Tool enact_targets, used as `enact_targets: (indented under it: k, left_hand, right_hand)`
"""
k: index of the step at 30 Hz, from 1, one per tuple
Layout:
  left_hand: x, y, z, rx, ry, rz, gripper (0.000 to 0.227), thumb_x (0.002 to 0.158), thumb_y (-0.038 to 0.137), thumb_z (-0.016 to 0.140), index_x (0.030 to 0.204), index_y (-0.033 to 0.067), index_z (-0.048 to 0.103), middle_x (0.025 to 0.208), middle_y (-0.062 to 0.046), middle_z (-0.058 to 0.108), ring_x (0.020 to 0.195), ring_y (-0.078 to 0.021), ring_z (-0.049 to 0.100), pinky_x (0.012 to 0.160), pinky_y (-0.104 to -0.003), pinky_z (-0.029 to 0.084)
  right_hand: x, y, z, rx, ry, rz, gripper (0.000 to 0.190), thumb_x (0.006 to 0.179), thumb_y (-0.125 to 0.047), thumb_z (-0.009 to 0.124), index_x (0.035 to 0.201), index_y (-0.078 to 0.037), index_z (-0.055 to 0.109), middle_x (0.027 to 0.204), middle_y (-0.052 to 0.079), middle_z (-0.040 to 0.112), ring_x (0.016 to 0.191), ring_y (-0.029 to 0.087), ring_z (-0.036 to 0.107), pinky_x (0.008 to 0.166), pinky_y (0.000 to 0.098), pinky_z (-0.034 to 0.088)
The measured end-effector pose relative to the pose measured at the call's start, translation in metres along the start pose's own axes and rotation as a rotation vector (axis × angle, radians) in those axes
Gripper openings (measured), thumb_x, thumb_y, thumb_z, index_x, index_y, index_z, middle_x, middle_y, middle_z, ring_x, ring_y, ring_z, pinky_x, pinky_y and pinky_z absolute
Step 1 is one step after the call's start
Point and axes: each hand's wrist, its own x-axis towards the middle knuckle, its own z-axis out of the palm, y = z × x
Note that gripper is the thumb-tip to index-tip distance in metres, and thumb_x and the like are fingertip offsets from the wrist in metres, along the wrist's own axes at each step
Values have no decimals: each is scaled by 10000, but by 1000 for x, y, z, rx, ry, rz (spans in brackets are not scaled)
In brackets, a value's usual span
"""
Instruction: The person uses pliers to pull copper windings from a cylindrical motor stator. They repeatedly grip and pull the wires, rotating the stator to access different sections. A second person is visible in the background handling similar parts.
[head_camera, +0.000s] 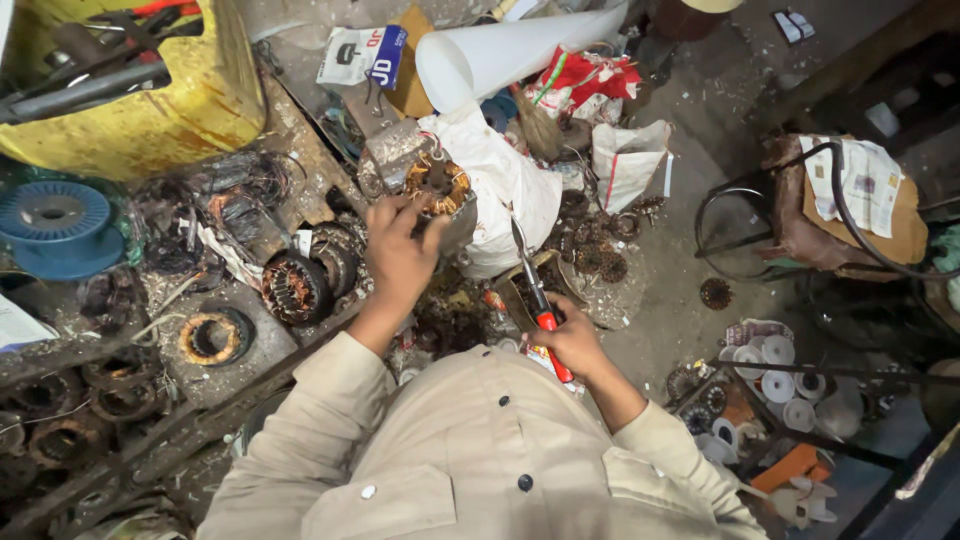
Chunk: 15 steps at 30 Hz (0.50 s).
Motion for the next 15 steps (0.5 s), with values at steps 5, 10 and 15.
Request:
enact_targets:
  k: [5,10,15]
  left_hand:
    - [1,-5,12,-20,-60,-131,129,931,238,765,960,112,760,902,-59,623,944,-246,561,851,-362,458]
    - [29,-23,9,-952,-251,-1018,172,929,237,654,812,113,636,827,-15,607,792,-179,529,757,-338,426]
    - [49,-21,-5,-1314,-275,-981,272,1003,310,617,811,124,574,815,-19,609,860,-211,611,816,-360,479]
  right_hand:
    - [-2,-2,-1,-9,6,-4,802,613,-150,869,1343,14,578,989,88,732,852,176,669,794,292,536]
    - [-1,-1,-2,4,12,-4,789,616,-154,869,1333,20,589,967,89,728,835,175,663,785,288,535]
    - [-1,1,-2,8,12,-11,784,614,-164,868,1325,18,592,959,84,728,819,171,656,769,291,535]
